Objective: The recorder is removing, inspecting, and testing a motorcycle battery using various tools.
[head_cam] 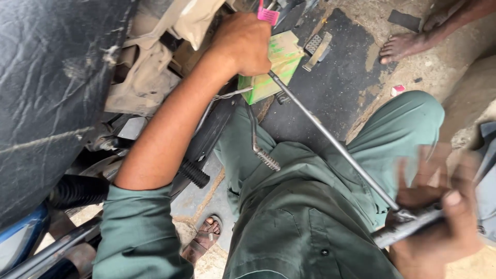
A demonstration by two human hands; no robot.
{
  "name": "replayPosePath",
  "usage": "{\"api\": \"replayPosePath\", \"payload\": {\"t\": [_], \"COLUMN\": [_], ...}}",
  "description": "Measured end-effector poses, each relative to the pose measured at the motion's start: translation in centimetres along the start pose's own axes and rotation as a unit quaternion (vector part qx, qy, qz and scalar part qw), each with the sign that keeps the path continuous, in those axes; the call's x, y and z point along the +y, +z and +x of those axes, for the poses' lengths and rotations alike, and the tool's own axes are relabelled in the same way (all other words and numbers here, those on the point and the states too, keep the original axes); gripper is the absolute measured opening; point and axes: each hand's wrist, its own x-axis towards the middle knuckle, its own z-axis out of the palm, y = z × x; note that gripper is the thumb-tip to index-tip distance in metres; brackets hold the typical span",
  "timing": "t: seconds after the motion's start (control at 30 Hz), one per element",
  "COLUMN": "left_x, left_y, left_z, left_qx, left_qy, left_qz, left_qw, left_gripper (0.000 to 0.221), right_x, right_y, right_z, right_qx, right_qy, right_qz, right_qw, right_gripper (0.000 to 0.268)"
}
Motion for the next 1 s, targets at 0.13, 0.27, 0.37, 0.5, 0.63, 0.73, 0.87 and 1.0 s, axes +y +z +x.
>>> {"api": "replayPosePath", "payload": {"t": [0.13,0.27,0.37,0.5,0.63,0.73,0.87,1.0], "left_x": [-0.2,-0.4,-0.9,-1.3,-1.4,-0.7,-1.4,-1.2], "left_y": [0.1,0.3,1.1,2.6,3.1,1.3,3.0,3.4], "left_z": [-0.6,-0.9,-0.1,0.8,1.7,0.2,1.0,1.7], "left_qx": [0.019,0.038,0.023,0.043,0.036,-0.026,0.018,0.009], "left_qy": [0.006,0.010,0.006,0.024,0.036,0.006,0.027,0.049], "left_qz": [-0.009,-0.010,-0.026,-0.013,-0.007,-0.003,-0.012,0.026], "left_qw": [1.000,0.999,0.999,0.999,0.999,1.000,0.999,0.998], "left_gripper": [0.021,0.019,0.017,0.016,0.019,0.020,0.019,0.022], "right_x": [-1.4,1.0,2.0,-1.4,-4.4,-5.0,-4.4,-1.5], "right_y": [3.0,-3.1,-4.2,0.7,-0.3,-1.7,11.6,7.6], "right_z": [1.2,-0.6,-1.6,-1.0,3.5,7.8,5.9,8.8], "right_qx": [0.025,-0.040,-0.050,-0.233,-0.425,-0.467,-0.445,-0.524], "right_qy": [0.253,0.396,0.473,-0.029,-0.177,0.137,0.145,0.178], "right_qz": [0.062,0.128,0.235,-0.536,-0.666,-0.660,-0.839,-0.823], "right_qw": [0.965,0.908,0.847,0.810,0.587,0.572,0.279,0.127], "right_gripper": [0.108,0.111,0.101,0.072,0.102,0.084,0.109,0.078]}}
